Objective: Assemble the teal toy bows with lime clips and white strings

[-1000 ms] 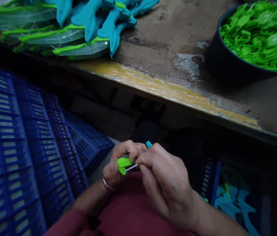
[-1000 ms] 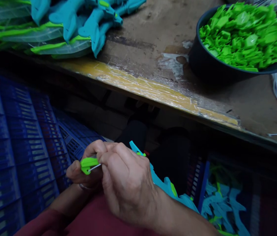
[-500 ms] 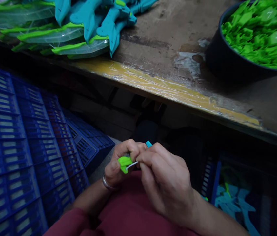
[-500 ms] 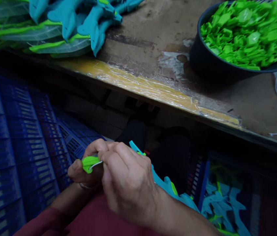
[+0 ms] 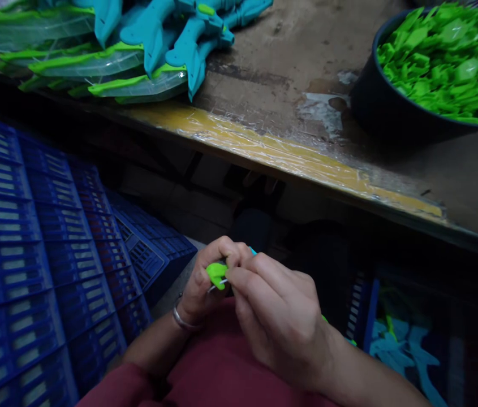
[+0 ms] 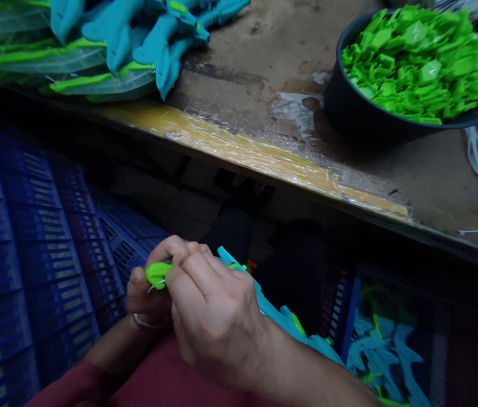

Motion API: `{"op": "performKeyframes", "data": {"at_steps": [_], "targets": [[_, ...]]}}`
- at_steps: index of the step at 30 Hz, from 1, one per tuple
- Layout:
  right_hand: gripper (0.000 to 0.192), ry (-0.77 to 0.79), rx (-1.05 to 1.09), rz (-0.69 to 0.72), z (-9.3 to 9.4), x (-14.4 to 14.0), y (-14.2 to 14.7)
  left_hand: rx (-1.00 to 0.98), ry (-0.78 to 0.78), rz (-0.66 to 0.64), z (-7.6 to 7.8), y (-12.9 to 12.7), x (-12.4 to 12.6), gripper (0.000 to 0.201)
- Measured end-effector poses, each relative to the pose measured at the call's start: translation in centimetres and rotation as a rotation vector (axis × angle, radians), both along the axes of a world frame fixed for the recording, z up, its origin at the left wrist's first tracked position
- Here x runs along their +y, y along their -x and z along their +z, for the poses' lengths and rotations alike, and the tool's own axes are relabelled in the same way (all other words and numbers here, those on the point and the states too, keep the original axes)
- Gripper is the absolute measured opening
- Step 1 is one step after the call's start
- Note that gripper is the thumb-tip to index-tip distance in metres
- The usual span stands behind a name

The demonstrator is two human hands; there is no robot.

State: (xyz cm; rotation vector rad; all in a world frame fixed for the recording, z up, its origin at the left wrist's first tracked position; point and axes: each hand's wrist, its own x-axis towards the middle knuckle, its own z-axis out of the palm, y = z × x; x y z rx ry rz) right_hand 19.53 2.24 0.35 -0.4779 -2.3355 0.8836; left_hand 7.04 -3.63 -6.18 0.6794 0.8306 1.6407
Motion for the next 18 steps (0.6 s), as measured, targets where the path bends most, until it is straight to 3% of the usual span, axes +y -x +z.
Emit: {"op": "performKeyframes", "data": {"at_steps": [3,9,14,18], "targets": [[0.019,-0.05,-0.004,-0.035,-0.6,0.3,0.0,-0.014,0.002,-0.006,-0.1,0.2,0.3,0.053],[0.01,-0.124,-0.044,-0.177,-1.4,0.8,0.1,0.124,0.186,-0.036,-0.4,0.6,-0.2,0.049],[0.011,-0.06,-0.003,-0.154,-1.9,1.3,-0.2,0.153,0.266,-0.084,-0.4,1.3,-0.7,0.049],[0.015,-0.086,-0.043,-0.18,-2.4,1.7,0.0,0.168,0.342,-0.094,0.6,2.1,-0.4,0.05]]}}
